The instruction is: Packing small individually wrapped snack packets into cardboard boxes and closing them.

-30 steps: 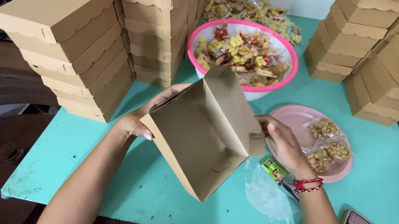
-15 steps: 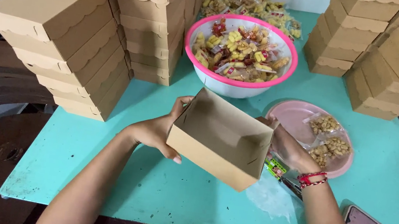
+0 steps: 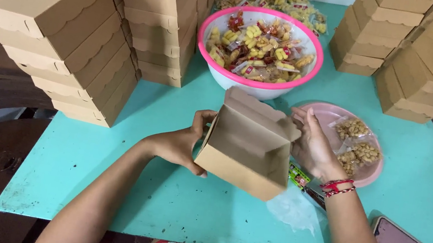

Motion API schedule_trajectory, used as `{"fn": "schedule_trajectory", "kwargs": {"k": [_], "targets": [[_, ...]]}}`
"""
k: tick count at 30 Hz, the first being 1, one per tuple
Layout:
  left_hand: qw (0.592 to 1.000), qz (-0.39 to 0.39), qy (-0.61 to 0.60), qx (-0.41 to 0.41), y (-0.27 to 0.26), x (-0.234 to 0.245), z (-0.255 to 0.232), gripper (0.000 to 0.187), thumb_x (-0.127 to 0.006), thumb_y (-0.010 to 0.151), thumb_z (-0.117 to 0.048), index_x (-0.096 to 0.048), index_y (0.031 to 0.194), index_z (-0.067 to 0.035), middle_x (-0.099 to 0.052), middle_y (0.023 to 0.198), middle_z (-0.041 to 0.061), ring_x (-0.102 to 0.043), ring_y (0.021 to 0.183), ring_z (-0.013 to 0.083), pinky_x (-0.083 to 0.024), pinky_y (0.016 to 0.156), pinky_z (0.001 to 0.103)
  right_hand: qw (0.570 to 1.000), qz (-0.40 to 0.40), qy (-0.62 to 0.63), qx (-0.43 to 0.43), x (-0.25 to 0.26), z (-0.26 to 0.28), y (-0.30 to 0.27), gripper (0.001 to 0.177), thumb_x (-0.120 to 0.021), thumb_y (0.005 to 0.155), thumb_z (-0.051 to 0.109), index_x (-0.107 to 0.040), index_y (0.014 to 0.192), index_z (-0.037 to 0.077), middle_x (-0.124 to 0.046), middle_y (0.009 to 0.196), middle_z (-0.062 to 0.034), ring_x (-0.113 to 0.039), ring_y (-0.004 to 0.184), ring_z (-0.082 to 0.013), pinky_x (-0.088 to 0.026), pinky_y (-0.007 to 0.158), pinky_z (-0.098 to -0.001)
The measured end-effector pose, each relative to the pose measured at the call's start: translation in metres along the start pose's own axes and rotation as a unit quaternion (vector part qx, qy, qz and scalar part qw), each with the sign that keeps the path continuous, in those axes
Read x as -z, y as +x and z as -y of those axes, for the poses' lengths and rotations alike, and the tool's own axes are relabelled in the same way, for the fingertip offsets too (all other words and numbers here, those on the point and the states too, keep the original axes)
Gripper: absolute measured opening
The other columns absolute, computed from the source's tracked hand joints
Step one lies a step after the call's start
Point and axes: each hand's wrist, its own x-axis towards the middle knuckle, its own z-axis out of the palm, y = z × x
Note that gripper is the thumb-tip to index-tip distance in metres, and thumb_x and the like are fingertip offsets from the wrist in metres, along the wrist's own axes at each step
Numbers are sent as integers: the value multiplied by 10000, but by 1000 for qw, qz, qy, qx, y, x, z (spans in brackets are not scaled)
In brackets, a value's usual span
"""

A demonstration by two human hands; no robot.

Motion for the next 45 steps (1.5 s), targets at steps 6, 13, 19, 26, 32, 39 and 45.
{"fn": "schedule_trajectory", "kwargs": {"k": [6,13,19,26,32,39,45], "targets": [[995,-8,74,67,0,-4,7,1447,-1000,556,-297,72,1487,-21,-218,1514,319,-149,1481,570,-161,1168,749,999,34,20,1,4,-3,2,676,-268,1000,649,-252,1530,231,-159,1591,-110,-334,1357,-357,-359,1036,-443],[970,72,146,183,-3,5,-17,1760,-983,414,-572,202,1558,47,-86,1599,381,-48,1506,575,10,1193,717,999,42,25,19,13,-9,10,705,-273,1002,632,-279,1556,196,-249,1592,-153,-381,1391,-406,-373,1066,-480],[969,40,166,177,0,-1,19,1754,-963,419,-659,168,1562,41,-55,1625,335,-4,1533,510,43,1217,662,999,40,-10,6,2,4,-2,726,-276,996,607,-223,1596,201,-314,1579,-129,-408,1372,-346,-352,1102,-498],[976,4,125,176,3,-11,9,1792,-981,409,-618,261,1549,-10,-4,1638,316,51,1536,490,58,1210,673,962,-18,-260,78,-5,42,-30,575,-382,1045,449,-430,1535,151,-447,1453,-218,-454,1361,-409,-309,1159,-539],[988,-17,100,113,7,-20,4,1701,-973,530,-521,307,1545,-47,92,1639,328,99,1516,531,74,1189,692,761,-209,-556,261,115,25,-5,411,-710,976,154,-644,1373,73,-688,1197,-215,-661,1098,-398,-517,907,-489],[989,-25,67,132,10,-27,0,1662,-897,509,-537,403,1487,-192,377,1657,63,270,1555,344,5,1247,519,622,-316,-715,-54,132,15,-2,688,-551,870,514,-532,1384,59,-592,1356,-219,-494,1271,-467,-264,1031,-705],[991,-87,81,54,13,-34,16,1628,-865,535,-604,369,1501,-163,347,1659,90,294,1554,320,60,1250,518,563,-344,-749,53,150,-5,7,515,-608,852,410,-670,1216,52,-701,1099,-180,-629,1029,-443,-383,880,-659]]}}
